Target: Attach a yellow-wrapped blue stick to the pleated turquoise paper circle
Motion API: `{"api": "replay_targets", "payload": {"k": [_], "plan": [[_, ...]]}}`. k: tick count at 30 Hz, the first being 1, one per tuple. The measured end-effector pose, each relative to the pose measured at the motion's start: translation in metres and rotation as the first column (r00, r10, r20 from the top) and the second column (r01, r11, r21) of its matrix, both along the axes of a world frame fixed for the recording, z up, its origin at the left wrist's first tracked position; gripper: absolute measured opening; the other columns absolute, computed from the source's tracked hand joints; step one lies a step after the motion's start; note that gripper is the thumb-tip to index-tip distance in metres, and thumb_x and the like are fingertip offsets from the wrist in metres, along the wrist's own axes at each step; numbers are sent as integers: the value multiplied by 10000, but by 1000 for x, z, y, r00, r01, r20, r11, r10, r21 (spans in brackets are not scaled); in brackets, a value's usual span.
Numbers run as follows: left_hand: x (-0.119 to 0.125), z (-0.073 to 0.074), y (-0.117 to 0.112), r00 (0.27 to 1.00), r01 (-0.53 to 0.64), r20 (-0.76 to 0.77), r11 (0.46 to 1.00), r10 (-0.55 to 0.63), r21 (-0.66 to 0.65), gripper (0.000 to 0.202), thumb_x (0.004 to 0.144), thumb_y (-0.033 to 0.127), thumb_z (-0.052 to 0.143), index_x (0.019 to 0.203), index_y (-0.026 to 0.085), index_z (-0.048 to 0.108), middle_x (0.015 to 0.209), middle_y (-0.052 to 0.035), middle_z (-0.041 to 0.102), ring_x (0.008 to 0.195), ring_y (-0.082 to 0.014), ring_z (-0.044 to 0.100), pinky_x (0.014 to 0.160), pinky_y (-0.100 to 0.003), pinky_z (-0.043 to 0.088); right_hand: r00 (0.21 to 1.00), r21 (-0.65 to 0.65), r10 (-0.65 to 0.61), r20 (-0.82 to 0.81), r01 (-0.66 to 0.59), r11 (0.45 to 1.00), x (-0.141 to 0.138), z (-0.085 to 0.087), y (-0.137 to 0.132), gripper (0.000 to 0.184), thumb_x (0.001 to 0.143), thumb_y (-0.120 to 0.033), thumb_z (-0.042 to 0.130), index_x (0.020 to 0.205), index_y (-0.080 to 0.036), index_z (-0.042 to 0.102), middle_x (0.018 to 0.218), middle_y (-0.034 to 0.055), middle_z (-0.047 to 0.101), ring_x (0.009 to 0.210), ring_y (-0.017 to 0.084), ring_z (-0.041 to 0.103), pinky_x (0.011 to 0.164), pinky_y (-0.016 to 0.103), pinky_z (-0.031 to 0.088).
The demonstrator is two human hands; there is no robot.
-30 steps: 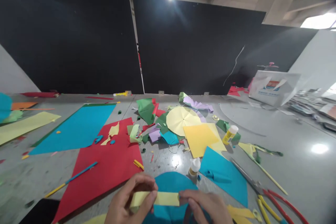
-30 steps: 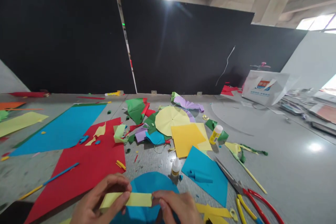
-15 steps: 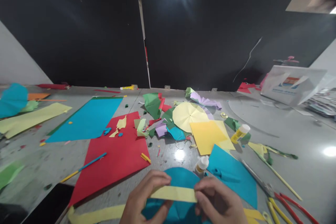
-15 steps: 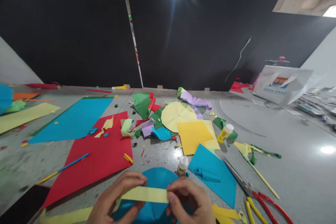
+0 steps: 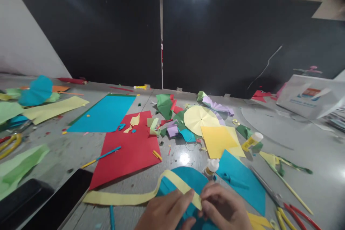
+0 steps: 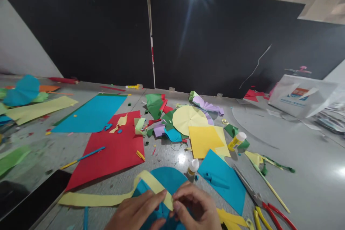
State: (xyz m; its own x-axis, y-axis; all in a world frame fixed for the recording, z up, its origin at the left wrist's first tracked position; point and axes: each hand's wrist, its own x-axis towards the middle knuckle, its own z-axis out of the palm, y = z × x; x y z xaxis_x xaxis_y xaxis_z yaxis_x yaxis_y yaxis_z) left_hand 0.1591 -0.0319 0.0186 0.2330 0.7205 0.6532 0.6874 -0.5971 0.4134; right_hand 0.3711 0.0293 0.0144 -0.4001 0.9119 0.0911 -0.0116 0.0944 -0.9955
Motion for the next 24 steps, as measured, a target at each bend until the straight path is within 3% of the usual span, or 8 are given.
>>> {"api": "replay_targets", "payload": {"k": [4, 7, 10, 13, 19, 24], "plan": [[3, 2, 1, 991, 114, 91, 984, -102, -137, 329, 971, 151, 604, 1289, 229, 638, 934, -83, 775, 820, -222, 778, 704, -245, 622, 993, 154, 89, 78, -100, 983, -2, 2, -3, 285, 914, -501, 782, 870, -221, 808, 799, 88, 798, 702, 211, 779, 637, 268, 641], [2, 4, 0, 971, 180, 188, 965, -144, -189, 344, 935, 70, 585, 1230, 227, 667, 967, -88, 767, 848, -206, 758, 741, -238, 613, 994, 227, 76, 83, -93, 970, -3, 1, -4, 192, 895, -412, 806, 841, -228, 799, 760, 71, 803, 698, 202, 777, 658, 255, 625], [3, 5, -1, 947, 208, 286, 957, -146, -201, 296, 910, 35, 605, 1108, 226, 713, 915, -75, 757, 783, -184, 734, 689, -224, 589, 994, 307, 50, 101, -79, 948, -3, 4, -5, 79, 880, -312, 809, 851, -242, 788, 758, 49, 807, 697, 188, 773, 682, 247, 614], [4, 4, -2, 924, 181, 371, 960, -92, -215, 233, 907, 68, 653, 1034, 239, 750, 858, -52, 741, 735, -175, 719, 667, -231, 568, 990, 340, 36, 139, -82, 937, -4, 9, -8, 13, 902, -248, 779, 894, -251, 788, 796, 43, 816, 729, 186, 778, 706, 251, 622], [4, 15, 1, 862, 118, 499, 923, 87, -365, 115, 918, 156, 681, 885, 246, 744, 805, -16, 714, 682, -149, 690, 625, -206, 540, 972, 409, -32, 233, -69, 910, 1, 14, -7, 99, 986, -297, 693, 941, -231, 752, 816, 49, 800, 703, 185, 778, 688, 258, 635], [2, 27, 3, 805, 124, 569, 890, 169, -440, 88, 956, 220, 645, 894, 226, 708, 847, -21, 689, 743, -157, 693, 658, -204, 570, 920, 508, -139, 368, -74, 858, 17, 14, 6, 161, 989, -242, 670, 1129, -266, 747, 1098, 96, 808, 1046, 283, 768, 934, 400, 620]]}}
